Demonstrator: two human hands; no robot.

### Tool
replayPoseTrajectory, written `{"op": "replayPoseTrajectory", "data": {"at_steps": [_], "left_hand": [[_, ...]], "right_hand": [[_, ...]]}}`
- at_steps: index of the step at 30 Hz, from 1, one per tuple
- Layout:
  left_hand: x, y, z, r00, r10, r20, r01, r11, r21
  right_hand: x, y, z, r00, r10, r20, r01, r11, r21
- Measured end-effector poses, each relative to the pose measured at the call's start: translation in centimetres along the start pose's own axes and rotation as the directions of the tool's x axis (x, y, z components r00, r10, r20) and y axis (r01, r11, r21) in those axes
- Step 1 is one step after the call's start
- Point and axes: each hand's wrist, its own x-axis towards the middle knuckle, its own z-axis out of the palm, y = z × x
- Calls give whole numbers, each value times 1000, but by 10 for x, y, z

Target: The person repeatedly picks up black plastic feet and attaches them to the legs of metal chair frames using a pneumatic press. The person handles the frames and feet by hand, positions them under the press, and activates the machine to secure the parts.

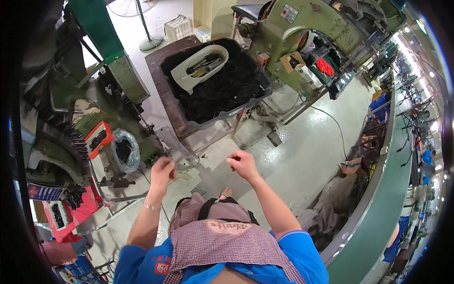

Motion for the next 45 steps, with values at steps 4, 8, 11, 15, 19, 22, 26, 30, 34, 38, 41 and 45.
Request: {"op": "replayPoseTrajectory", "data": {"at_steps": [4,8,11,15,19,22,26,30,34,38,41,45], "left_hand": [[90,67,80,965,144,219,-180,972,151],[198,76,115,977,-146,157,113,973,201],[267,60,138,966,-254,53,223,918,327],[318,43,197,962,-236,-138,269,722,638],[366,-1,188,985,51,-163,110,538,836],[393,-29,160,969,181,-168,23,609,792],[349,17,234,941,41,-336,174,793,584],[371,11,212,905,190,-380,20,875,483],[351,62,282,950,222,-219,-124,914,387],[329,107,377,955,291,-56,-255,903,347],[321,113,433,946,298,127,-324,880,349],[286,104,513,908,154,391,-310,874,375]], "right_hand": [[-23,19,-65,989,124,-84,-122,992,31],[-42,35,-108,964,180,-196,-159,980,121],[-58,38,-146,930,213,-300,-181,975,130],[-69,64,-208,846,254,-468,-188,965,184],[-58,43,-274,803,210,-558,-147,977,156],[-20,10,-327,787,141,-601,-87,989,118],[45,-36,-406,724,22,-689,20,998,53],[129,-78,-452,691,-55,-720,242,957,159],[181,-79,-481,712,-89,-697,367,893,261],[200,-74,-494,764,-73,-641,340,890,303],[204,-76,-507,818,-42,-573,301,881,365],[211,-76,-529,897,141,-419,144,803,578]]}}
